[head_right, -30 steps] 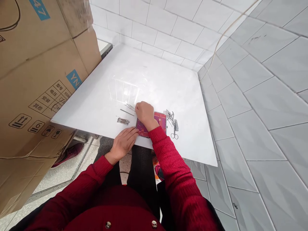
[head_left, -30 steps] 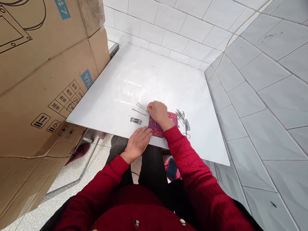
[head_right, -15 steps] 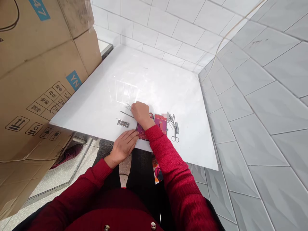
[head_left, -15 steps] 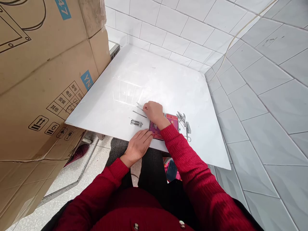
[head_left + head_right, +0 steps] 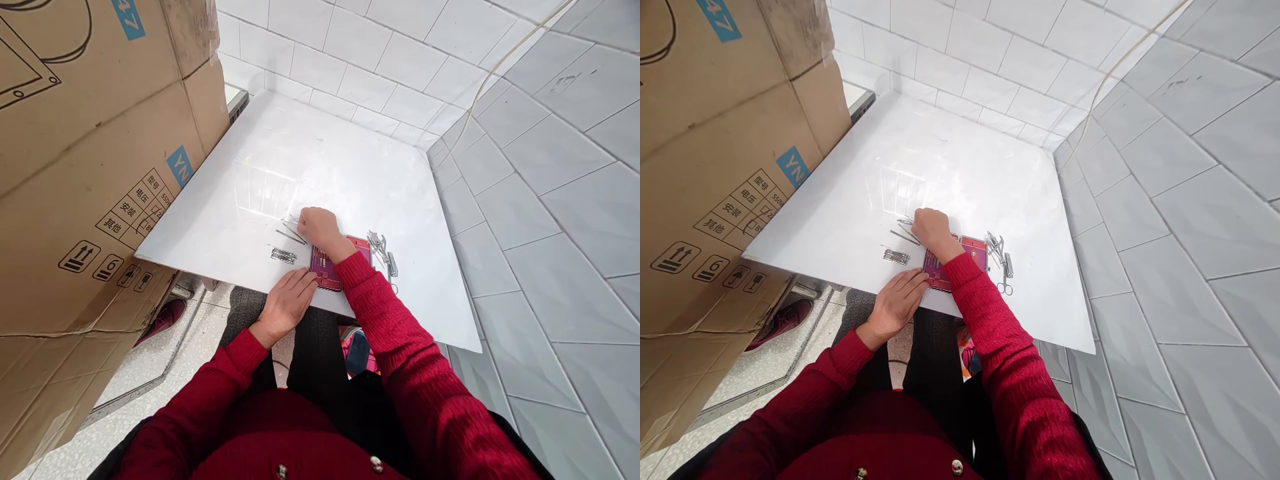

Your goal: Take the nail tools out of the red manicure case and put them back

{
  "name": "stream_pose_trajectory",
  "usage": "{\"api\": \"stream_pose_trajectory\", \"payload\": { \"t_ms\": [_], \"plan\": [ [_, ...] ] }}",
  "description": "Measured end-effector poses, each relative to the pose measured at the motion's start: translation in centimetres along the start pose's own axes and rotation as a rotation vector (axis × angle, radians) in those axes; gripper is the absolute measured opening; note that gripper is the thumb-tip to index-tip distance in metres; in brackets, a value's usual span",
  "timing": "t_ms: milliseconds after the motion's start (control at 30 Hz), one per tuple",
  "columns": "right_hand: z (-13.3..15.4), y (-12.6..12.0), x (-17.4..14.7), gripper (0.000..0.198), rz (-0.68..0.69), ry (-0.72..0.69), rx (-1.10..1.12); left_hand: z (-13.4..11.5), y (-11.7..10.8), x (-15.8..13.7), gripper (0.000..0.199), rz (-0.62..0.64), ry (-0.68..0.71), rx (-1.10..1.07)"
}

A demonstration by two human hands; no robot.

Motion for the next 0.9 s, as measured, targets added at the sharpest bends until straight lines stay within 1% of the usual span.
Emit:
{"api": "stream_pose_trajectory", "payload": {
  "t_ms": [67, 133, 200, 300, 367, 467, 567, 733, 900],
  "plan": [
    [-1.4, -0.9, -0.5, 0.015, -0.022, 0.065, 0.129, 0.0, -0.1, 0.1, 0.033, -0.005, -0.005, -0.006],
    [-3.2, -1.5, -1.2, 0.015, -0.034, 0.120, 0.343, 0.0, -0.3, 0.2, 0.033, -0.028, -0.002, -0.004],
    [-5.2, -1.5, -2.1, 0.018, -0.022, 0.176, 0.554, 0.0, -0.5, 0.3, 0.032, -0.050, 0.006, -0.004],
    [-7.9, -0.8, -3.7, 0.042, -0.036, 0.226, 0.757, 0.2, -0.5, 0.4, 0.034, -0.039, 0.000, -0.023],
    [-9.2, -0.2, -4.7, 0.050, -0.070, 0.232, 0.831, 0.3, -0.4, 0.4, 0.037, -0.018, -0.010, -0.040],
    [-10.2, 0.4, -5.8, 0.048, -0.099, 0.237, 0.902, 0.4, -0.5, 0.4, 0.039, -0.011, -0.023, -0.056],
    [-10.2, 0.9, -6.2, 0.046, -0.093, 0.243, 0.946, 0.4, -0.5, 0.4, 0.037, -0.008, -0.037, -0.066],
    [-9.4, 1.1, -6.1, 0.039, -0.099, 0.232, 0.891, 0.3, -0.6, 0.7, 0.035, 0.010, -0.043, -0.057],
    [-9.0, 1.1, -6.0, 0.040, -0.089, 0.265, 0.847, 0.1, -0.8, 1.0, 0.034, 0.007, -0.041, -0.050]
  ]
}}
Point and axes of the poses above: each hand's wrist, its own x-axis towards the middle knuckle, its own y-axis out of the palm, z = x × y, the point moved 6 cm from there along x, towards the middle knuckle, and after that the axes turned 6 degrees about y, right-handed, at the moved point
